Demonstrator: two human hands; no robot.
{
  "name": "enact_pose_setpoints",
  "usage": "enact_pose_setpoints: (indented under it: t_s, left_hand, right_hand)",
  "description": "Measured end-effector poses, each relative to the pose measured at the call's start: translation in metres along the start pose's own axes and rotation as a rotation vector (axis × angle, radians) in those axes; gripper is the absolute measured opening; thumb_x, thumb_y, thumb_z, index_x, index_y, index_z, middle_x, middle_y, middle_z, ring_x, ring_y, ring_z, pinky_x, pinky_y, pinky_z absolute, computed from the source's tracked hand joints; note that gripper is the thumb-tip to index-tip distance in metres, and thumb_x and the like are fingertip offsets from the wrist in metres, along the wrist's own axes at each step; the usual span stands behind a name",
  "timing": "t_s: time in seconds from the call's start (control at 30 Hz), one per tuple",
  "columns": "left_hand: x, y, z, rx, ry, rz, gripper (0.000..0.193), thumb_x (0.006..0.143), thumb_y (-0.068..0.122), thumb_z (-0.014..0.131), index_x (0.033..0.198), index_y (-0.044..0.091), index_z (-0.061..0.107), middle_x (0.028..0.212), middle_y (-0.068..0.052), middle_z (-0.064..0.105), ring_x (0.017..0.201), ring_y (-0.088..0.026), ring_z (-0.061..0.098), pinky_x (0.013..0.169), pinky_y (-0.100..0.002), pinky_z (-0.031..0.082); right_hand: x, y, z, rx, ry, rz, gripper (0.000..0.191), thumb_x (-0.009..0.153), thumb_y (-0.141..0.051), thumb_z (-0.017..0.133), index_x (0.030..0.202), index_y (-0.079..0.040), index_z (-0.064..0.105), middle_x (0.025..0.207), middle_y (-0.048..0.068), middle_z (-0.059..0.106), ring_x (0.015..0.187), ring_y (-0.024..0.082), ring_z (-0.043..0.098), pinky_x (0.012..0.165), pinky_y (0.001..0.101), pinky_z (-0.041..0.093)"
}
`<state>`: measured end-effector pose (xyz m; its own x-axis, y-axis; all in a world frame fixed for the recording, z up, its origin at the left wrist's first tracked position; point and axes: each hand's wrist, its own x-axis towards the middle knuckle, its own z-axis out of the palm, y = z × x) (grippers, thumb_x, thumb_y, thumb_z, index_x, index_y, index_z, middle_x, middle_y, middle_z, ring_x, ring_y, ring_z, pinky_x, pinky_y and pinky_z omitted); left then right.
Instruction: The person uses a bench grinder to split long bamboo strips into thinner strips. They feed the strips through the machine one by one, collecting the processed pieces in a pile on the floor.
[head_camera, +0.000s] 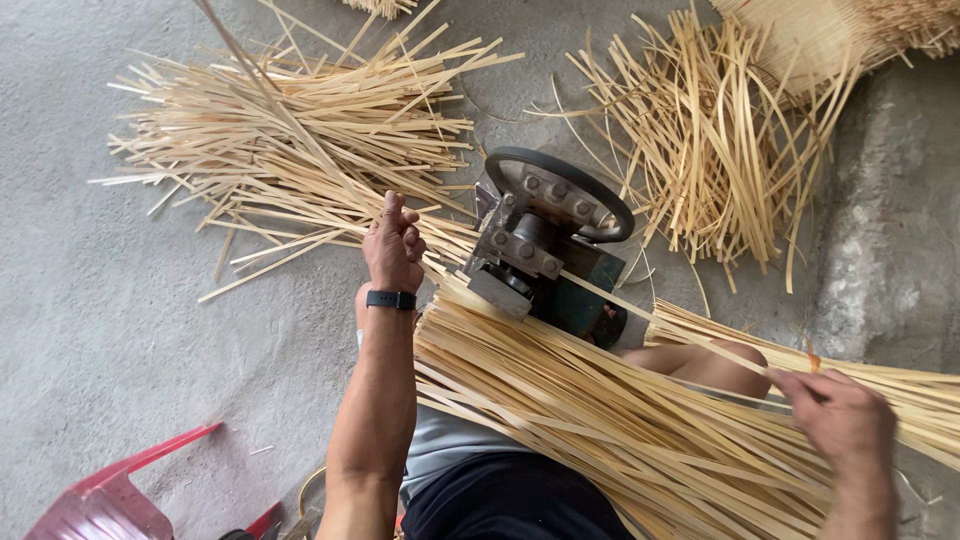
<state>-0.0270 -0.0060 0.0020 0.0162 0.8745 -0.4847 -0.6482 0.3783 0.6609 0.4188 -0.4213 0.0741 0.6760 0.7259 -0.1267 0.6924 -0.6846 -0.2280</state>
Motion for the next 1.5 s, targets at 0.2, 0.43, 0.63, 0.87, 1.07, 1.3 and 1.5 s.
enact_pose_setpoints:
  t_s: [0.2,0.43,0.63,0.87,1.07,1.3,1.5]
  left_hand:
    - [-0.008,-0.010,0.018,0.181,-0.036,0.008,0.037,0.089,0.028,0.079,0.113,0.003,0.069,0.095,-0.012,0.076,0.049,-0.003,0.052,0.038,-0.017,0.039]
    - [-0.012,-0.014,0.029,0.211,-0.121,-0.018,0.038,0.089,0.028,0.080,0.114,0.002,0.070,0.096,-0.011,0.075,0.048,-0.002,0.049,0.039,-0.016,0.038]
    - [-0.011,-0.013,0.022,0.225,-0.039,-0.027,0.040,0.088,0.031,0.080,0.112,0.002,0.069,0.087,-0.010,0.074,0.050,-0.002,0.054,0.038,-0.016,0.041]
    - [-0.008,-0.012,0.012,0.216,-0.030,-0.037,0.038,0.089,0.031,0.080,0.113,0.004,0.069,0.083,-0.008,0.074,0.050,-0.002,0.055,0.038,-0.015,0.041]
    - [-0.004,-0.012,0.008,0.205,-0.056,-0.039,0.037,0.089,0.030,0.080,0.112,0.004,0.069,0.083,-0.007,0.073,0.050,-0.002,0.055,0.038,-0.014,0.040]
    - [-0.007,-0.020,0.017,0.270,-0.078,-0.066,0.044,0.088,0.031,0.080,0.119,0.002,0.069,0.093,-0.010,0.073,0.050,-0.002,0.053,0.039,-0.016,0.040]
    - [-0.011,-0.018,0.025,0.346,-0.137,-0.060,0.049,0.087,0.032,0.080,0.125,0.004,0.069,0.104,-0.008,0.075,0.052,-0.003,0.052,0.039,-0.016,0.038]
  right_hand:
    - [0.009,-0.085,0.040,0.146,-0.024,-0.311,0.029,0.094,-0.042,0.071,0.099,-0.017,0.083,0.094,0.002,0.079,0.070,0.019,0.074,0.068,0.0340,0.061]
    - [0.015,-0.135,0.049,0.072,-0.146,-0.241,0.056,0.088,-0.052,0.075,0.124,-0.009,0.073,0.086,0.015,0.077,0.082,0.023,0.076,0.076,0.0364,0.062]
    - [-0.014,-0.165,0.078,0.283,-0.149,-0.455,0.066,0.076,-0.045,0.081,0.116,0.005,0.069,0.096,0.016,0.074,0.080,0.024,0.074,0.065,0.0313,0.063]
    - [-0.019,-0.147,0.066,0.351,-0.062,-0.710,0.008,0.094,-0.013,0.073,0.092,-0.006,0.077,0.091,0.010,0.078,0.076,0.016,0.075,0.061,0.0218,0.060]
    - [-0.018,-0.081,0.002,0.279,-0.115,-0.178,0.019,0.090,-0.030,0.074,0.090,-0.012,0.081,0.081,0.006,0.078,0.065,0.015,0.072,0.055,0.0246,0.055]
    - [0.002,-0.065,0.017,0.063,0.099,-0.245,0.030,0.099,-0.044,0.072,0.099,-0.016,0.083,0.075,0.002,0.074,0.054,0.010,0.060,0.046,0.0251,0.043]
    - [0.018,-0.143,0.053,0.063,0.233,-0.556,0.028,0.098,-0.038,0.070,0.102,-0.012,0.081,0.080,0.005,0.074,0.057,0.011,0.059,0.048,0.0294,0.046]
